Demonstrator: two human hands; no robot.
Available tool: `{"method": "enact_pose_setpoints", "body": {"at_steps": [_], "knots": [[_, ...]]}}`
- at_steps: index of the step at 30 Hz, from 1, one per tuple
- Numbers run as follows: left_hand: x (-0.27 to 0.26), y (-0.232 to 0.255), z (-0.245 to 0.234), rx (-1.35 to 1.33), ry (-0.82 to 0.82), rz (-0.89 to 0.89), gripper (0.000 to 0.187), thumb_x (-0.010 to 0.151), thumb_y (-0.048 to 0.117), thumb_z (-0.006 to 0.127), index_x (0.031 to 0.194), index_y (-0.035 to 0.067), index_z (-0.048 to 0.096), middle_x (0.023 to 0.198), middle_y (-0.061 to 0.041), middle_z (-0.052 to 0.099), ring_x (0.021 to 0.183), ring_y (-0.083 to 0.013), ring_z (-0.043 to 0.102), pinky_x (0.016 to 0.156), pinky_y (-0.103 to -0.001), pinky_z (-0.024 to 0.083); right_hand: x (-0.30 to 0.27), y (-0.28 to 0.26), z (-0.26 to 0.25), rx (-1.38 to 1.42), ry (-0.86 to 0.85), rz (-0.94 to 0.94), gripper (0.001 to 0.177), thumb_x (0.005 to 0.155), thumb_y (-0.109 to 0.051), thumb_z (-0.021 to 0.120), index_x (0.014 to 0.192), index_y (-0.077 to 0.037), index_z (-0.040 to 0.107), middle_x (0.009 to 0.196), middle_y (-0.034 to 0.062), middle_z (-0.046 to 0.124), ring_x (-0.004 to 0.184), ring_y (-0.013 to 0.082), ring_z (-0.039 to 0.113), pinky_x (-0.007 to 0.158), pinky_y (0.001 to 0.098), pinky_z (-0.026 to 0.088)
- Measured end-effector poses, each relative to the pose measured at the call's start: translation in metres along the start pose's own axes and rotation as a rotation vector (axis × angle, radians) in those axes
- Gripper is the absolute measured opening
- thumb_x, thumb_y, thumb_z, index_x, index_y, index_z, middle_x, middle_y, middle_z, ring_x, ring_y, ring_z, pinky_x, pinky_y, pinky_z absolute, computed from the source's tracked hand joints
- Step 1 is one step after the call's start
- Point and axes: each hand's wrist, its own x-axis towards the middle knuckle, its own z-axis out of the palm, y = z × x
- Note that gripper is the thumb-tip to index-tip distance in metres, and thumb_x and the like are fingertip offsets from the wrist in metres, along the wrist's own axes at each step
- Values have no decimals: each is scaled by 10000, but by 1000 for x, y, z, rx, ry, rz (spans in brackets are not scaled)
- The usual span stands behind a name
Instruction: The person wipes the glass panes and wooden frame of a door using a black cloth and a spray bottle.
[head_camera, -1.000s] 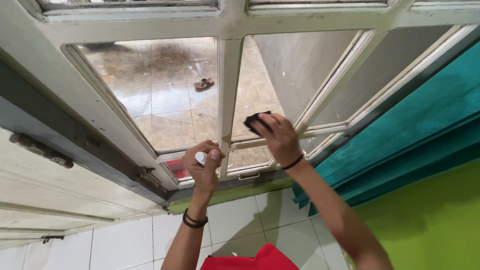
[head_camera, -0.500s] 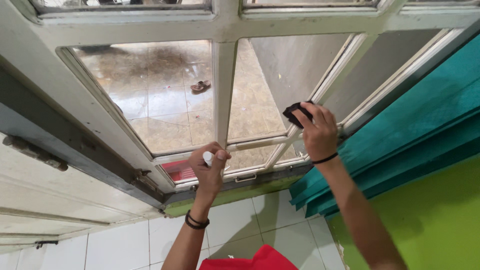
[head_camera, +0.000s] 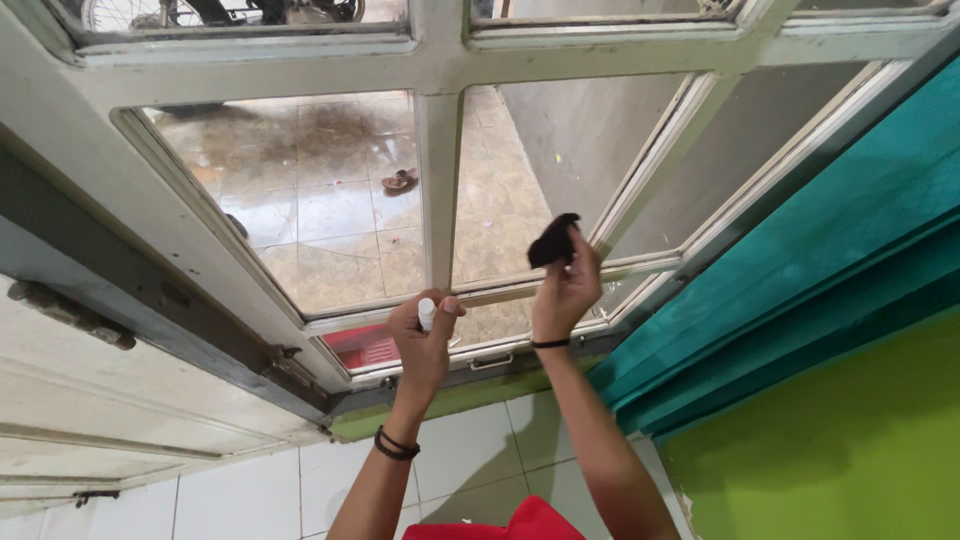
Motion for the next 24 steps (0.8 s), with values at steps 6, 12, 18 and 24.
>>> {"method": "enact_pose_setpoints", "body": {"at_steps": [6, 12, 18, 24], "knots": [[5, -9, 2, 35, 28, 26, 357, 1017, 250, 667, 746, 20, 646, 600, 47, 453, 585, -37, 390, 528, -260, 282, -16, -28, 28, -53, -69, -17, 361, 951, 135, 596, 1284, 18, 669, 1141, 55, 633, 996, 129, 671, 777, 254, 605], [8, -15, 2, -9, 41, 11, 357, 1018, 232, 652, 730, 20, 642, 565, 47, 465, 531, -37, 390, 493, -258, 272, -33, -45, 48, -106, -275, -73, 418, 905, 152, 567, 1267, -4, 706, 1127, 84, 660, 985, 169, 692, 774, 263, 592], [5, -17, 0, 46, 92, -7, 346, 1011, 206, 653, 726, 15, 614, 558, 48, 458, 526, -39, 386, 485, -255, 265, -35, -73, 52, -28, -341, -94, 391, 965, 106, 585, 1347, 26, 612, 1295, 129, 603, 1099, 203, 666, 878, 294, 588], [3, -19, 1, 23, 131, -12, 336, 1008, 209, 661, 737, 16, 619, 582, 41, 483, 550, -39, 407, 497, -253, 286, -35, -92, 54, -153, -329, 31, 423, 898, -81, 756, 1284, 19, 616, 1245, 137, 616, 1022, 213, 654, 807, 325, 570]]}}
